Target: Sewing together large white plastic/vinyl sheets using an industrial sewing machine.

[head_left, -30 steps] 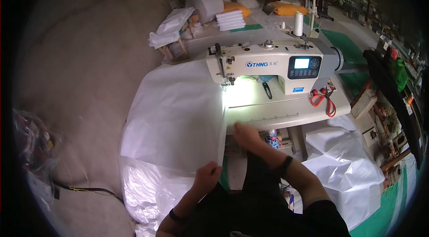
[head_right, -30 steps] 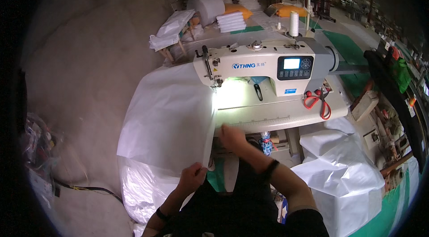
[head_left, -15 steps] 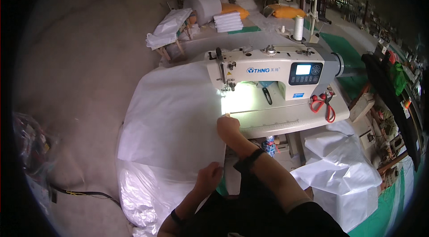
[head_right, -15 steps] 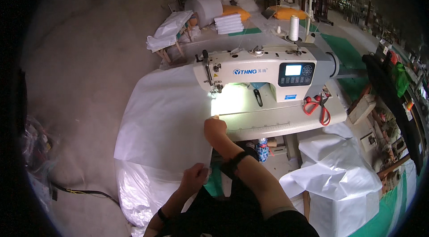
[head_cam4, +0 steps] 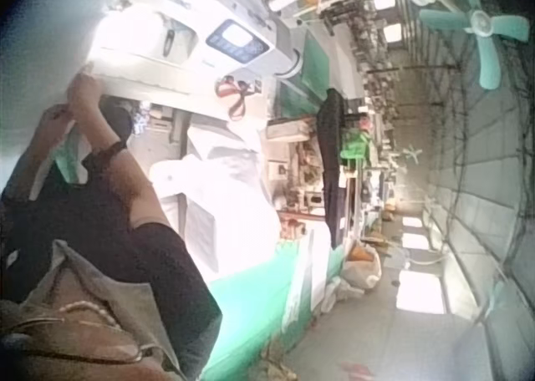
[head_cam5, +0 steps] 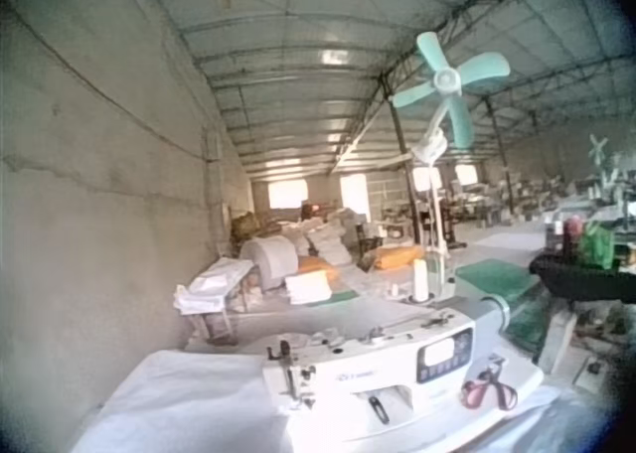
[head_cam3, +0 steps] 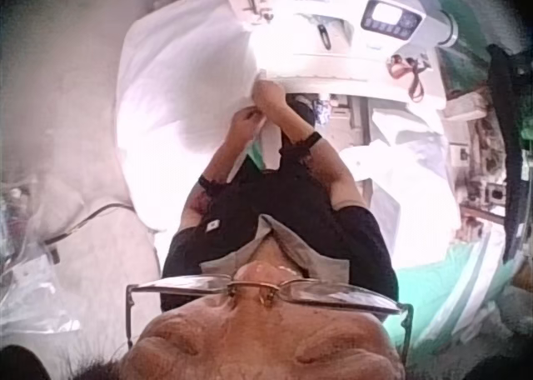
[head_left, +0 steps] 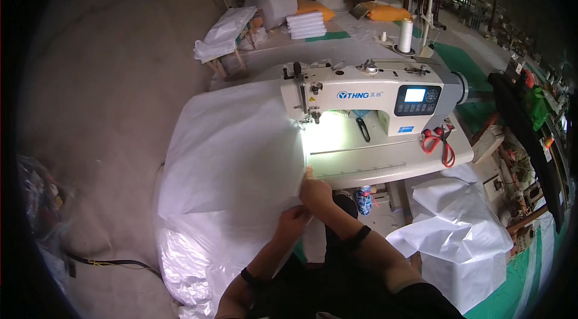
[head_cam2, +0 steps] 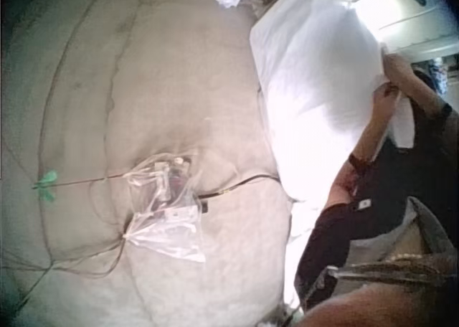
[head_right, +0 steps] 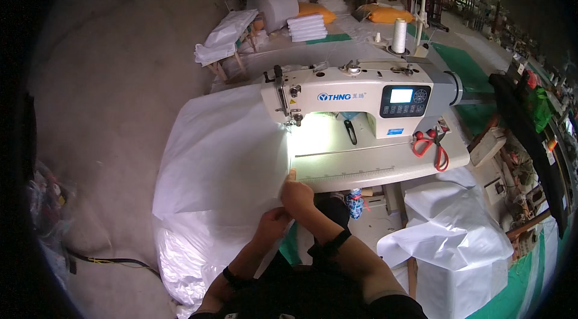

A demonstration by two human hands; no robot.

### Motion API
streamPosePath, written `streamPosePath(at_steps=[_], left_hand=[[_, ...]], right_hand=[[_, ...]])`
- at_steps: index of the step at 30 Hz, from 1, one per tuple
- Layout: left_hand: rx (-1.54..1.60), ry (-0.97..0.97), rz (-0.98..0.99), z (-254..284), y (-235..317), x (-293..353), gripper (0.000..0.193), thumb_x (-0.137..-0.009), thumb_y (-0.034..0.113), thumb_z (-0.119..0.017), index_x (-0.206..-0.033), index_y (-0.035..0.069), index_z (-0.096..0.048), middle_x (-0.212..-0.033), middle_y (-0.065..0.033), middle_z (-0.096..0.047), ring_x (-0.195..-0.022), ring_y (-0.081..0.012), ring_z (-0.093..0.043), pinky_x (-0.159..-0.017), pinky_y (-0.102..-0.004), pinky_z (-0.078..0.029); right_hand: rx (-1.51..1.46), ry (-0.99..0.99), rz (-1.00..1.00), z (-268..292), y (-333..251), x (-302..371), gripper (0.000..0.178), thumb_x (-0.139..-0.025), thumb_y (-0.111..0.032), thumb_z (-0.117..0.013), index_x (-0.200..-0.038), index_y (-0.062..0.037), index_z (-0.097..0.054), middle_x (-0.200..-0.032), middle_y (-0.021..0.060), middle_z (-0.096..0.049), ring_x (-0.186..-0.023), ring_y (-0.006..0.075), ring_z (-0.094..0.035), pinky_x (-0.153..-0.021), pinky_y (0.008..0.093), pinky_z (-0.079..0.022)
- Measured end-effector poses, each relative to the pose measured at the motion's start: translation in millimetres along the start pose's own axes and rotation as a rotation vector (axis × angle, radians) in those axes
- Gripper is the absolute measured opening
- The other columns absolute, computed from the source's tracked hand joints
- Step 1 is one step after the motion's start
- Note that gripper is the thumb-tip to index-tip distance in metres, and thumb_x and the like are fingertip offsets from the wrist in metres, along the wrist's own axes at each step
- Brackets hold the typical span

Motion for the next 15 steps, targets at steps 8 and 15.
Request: streamPosePath(at_steps=[8,15], left_hand=[[-1.209,0.507,-0.674,51.7,27.7,-1.6,0.035,-0.079,0.02,-0.063,-0.109,0.003,-0.054,-0.101,-0.0148,-0.056,-0.092,-0.0339,-0.052,-0.079,-0.0443,-0.039],[-1.404,0.593,-0.476,158.5,32.3,-49.0,0.066,-0.077,0.026,-0.066,-0.135,0.011,-0.037,-0.136,-0.0134,-0.037,-0.126,-0.0311,-0.034,-0.101,-0.0529,-0.026]], right_hand=[[0.004,0.045,0.039,1.3,1.4,2.9,0.061,-0.078,-0.008,-0.048,-0.134,0.0106,-0.03,-0.078,0.0192,-0.065,-0.074,0.0326,-0.066,-0.066,0.04,-0.052],[0.182,0.082,0.098,6.7,-3.5,-9.5,0.057,-0.078,-0.007,-0.049,-0.13,0.0121,-0.035,-0.074,0.0148,-0.066,-0.067,0.0272,-0.066,-0.059,0.0356,-0.052]])
Point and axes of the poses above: each hand's wrist, its own x-axis away from the middle knuckle, its own z-axis out of the back of the hand, y = z × x, the point moved 2 cm from there along -x, towards the middle knuckle
